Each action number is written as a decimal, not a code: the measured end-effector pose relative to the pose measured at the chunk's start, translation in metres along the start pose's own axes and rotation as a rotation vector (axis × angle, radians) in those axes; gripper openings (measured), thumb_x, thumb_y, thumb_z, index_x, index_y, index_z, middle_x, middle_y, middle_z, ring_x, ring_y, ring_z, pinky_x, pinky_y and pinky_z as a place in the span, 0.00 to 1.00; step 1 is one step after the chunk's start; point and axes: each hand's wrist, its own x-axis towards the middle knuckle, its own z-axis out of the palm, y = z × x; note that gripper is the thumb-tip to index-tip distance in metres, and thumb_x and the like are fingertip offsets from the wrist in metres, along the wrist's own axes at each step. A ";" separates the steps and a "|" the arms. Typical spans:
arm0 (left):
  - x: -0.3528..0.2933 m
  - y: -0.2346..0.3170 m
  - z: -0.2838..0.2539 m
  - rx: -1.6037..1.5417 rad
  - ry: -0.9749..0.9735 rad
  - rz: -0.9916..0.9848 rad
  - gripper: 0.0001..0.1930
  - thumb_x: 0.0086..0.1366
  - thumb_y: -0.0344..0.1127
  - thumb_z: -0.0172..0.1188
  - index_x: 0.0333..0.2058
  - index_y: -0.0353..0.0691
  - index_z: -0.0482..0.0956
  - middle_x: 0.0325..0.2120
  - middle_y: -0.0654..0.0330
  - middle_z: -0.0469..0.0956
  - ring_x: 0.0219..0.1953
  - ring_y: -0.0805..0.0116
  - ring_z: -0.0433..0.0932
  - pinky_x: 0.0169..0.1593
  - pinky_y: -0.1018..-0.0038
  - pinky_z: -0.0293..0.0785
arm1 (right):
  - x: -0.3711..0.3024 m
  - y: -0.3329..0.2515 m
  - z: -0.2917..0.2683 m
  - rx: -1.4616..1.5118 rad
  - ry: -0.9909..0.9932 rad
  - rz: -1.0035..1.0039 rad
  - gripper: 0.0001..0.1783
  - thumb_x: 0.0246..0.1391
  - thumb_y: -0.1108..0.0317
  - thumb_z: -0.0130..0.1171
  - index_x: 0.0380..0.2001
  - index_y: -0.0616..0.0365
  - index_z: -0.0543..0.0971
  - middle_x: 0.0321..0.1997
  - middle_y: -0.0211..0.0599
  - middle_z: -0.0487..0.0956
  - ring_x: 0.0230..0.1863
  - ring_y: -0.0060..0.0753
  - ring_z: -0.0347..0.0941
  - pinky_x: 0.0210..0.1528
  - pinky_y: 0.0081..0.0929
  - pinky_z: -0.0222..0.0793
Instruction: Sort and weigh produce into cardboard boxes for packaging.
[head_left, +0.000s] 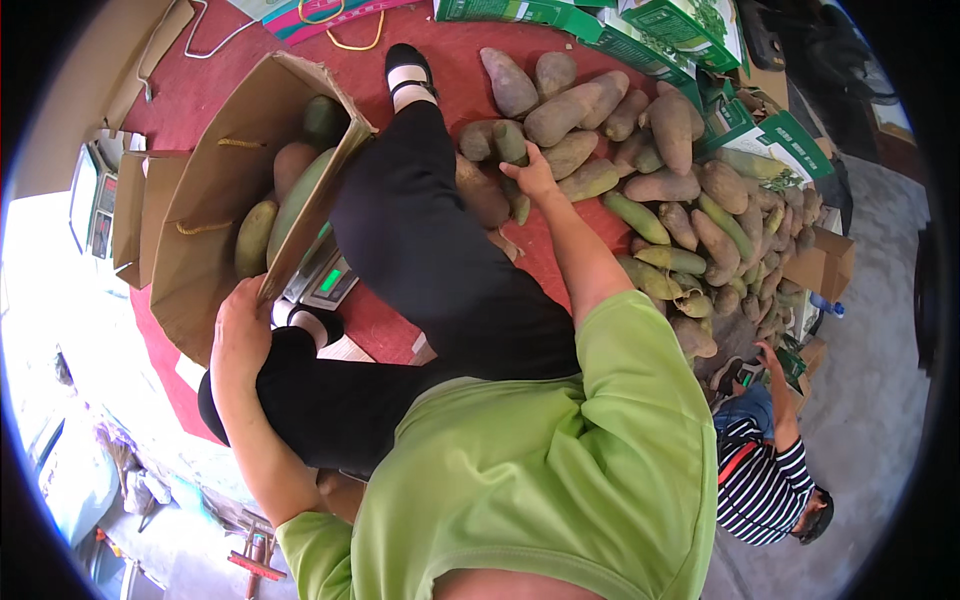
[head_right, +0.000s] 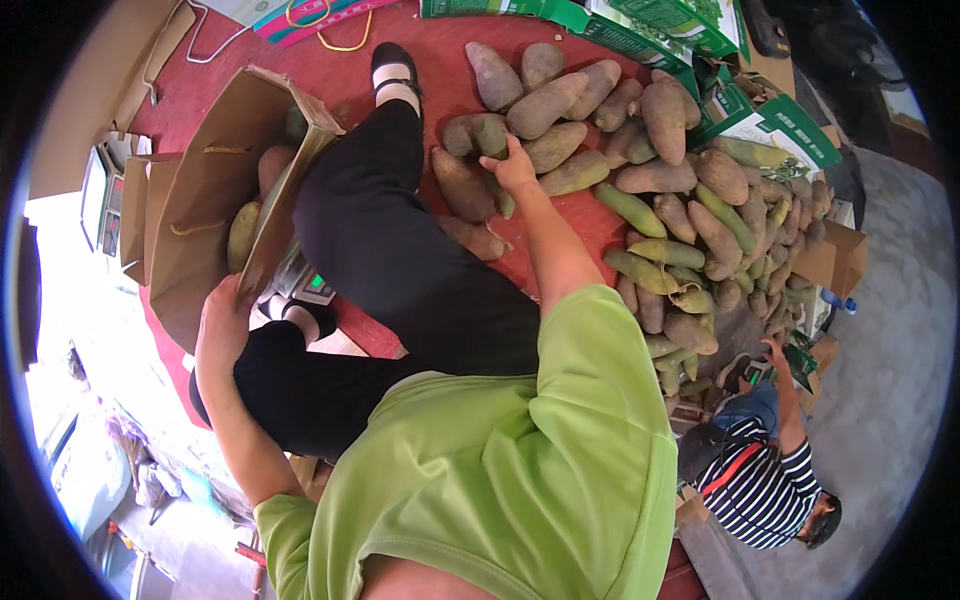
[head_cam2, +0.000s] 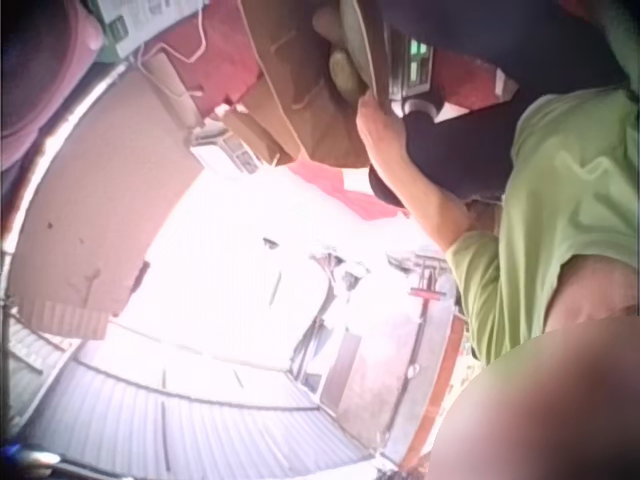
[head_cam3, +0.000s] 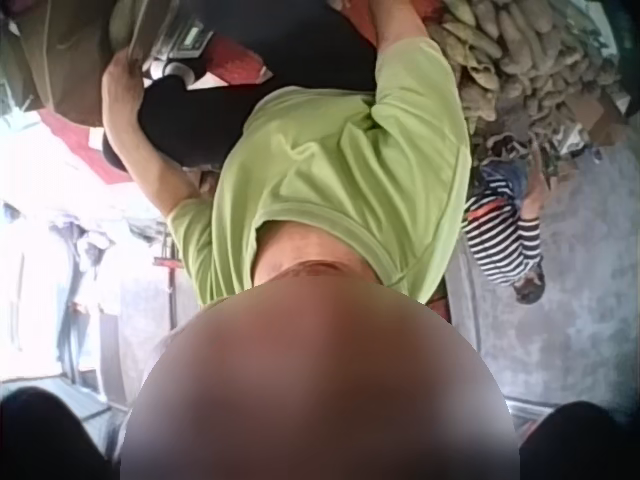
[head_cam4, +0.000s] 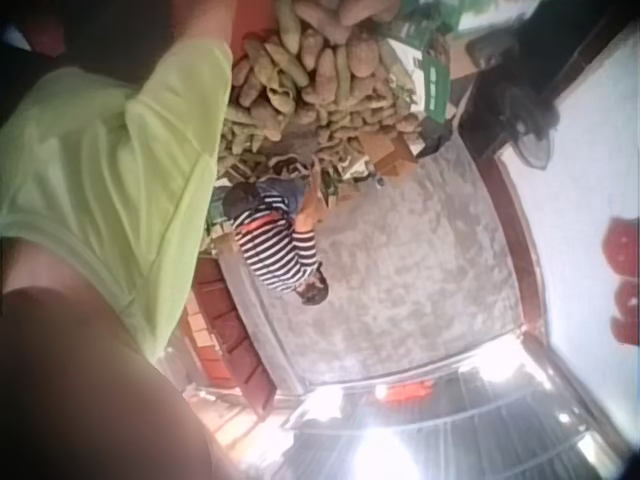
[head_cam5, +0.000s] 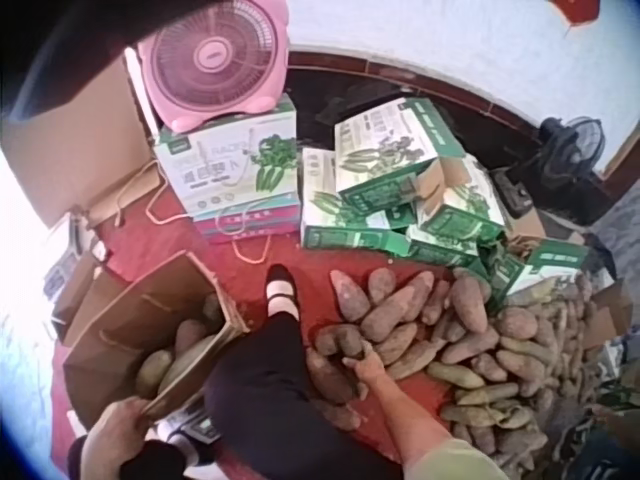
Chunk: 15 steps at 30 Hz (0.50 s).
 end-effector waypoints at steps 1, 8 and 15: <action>0.001 0.001 0.000 -0.006 -0.002 0.007 0.16 0.55 0.22 0.54 0.45 0.36 0.75 0.39 0.48 0.76 0.45 0.47 0.72 0.47 0.61 0.68 | -0.006 -0.008 -0.008 0.173 -0.072 -0.065 0.36 0.46 0.64 0.68 0.57 0.56 0.64 0.44 0.37 0.76 0.44 0.37 0.73 0.47 0.29 0.68; -0.003 0.003 -0.003 0.005 0.009 -0.028 0.17 0.55 0.22 0.54 0.45 0.36 0.75 0.39 0.46 0.76 0.45 0.47 0.73 0.47 0.61 0.68 | -0.081 -0.123 -0.076 0.596 -0.418 0.054 0.34 0.50 0.56 0.62 0.60 0.47 0.65 0.48 0.27 0.72 0.51 0.27 0.66 0.52 0.26 0.62; -0.001 0.006 -0.001 -0.039 -0.007 -0.061 0.16 0.56 0.22 0.52 0.44 0.36 0.76 0.38 0.46 0.76 0.44 0.46 0.73 0.47 0.61 0.68 | -0.124 -0.165 -0.091 0.575 -0.439 -0.135 0.37 0.48 0.59 0.64 0.61 0.54 0.64 0.55 0.28 0.70 0.56 0.26 0.64 0.57 0.26 0.58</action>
